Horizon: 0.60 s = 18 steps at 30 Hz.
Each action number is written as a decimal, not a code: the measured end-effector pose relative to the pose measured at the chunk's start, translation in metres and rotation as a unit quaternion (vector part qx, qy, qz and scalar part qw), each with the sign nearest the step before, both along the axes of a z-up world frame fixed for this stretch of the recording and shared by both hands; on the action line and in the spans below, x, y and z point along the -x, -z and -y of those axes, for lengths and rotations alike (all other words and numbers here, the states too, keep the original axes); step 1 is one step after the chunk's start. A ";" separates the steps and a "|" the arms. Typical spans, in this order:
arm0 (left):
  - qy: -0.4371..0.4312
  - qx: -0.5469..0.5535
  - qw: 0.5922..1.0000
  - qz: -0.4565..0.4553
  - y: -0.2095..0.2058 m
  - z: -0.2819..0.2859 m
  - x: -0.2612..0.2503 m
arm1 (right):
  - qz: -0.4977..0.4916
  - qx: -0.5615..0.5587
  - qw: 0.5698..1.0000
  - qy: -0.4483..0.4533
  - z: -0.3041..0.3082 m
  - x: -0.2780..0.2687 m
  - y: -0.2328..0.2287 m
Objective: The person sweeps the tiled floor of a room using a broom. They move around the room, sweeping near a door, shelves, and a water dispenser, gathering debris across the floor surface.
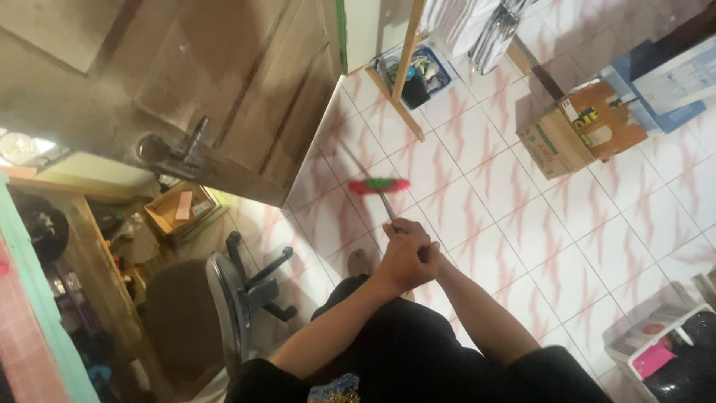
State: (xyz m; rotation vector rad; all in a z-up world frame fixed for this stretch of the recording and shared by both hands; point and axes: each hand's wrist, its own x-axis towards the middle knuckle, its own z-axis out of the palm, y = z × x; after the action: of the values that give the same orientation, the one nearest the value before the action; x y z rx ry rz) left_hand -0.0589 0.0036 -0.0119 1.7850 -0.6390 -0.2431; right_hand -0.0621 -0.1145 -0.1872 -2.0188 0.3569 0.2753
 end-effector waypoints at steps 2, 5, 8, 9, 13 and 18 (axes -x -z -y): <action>0.000 -0.001 1.000 0.014 -0.017 0.006 0.014 | 0.025 0.023 0.999 -0.013 0.006 0.020 -0.013; 0.033 -0.032 0.999 -0.016 -0.046 0.019 0.036 | 0.027 0.018 0.999 -0.014 0.026 0.049 -0.023; 0.111 -0.039 0.986 -0.118 -0.071 0.023 0.043 | 0.026 0.032 0.998 0.047 0.041 0.062 -0.024; 0.112 0.017 0.989 -0.100 -0.076 0.022 0.044 | 0.029 0.042 0.996 0.074 0.043 0.061 -0.025; 0.006 0.181 0.983 0.014 -0.058 0.000 0.021 | 0.253 -0.079 0.962 0.069 0.062 0.052 -0.064; -0.352 0.013 0.936 0.003 0.000 -0.081 -0.058 | 0.169 0.057 0.975 0.131 0.063 0.043 -0.124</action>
State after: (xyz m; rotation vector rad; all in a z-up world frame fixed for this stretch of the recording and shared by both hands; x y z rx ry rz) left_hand -0.0007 0.0850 -0.0115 1.8722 0.0231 0.2607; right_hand -0.1046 -0.1776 -0.0636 -2.0569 0.4255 -0.2563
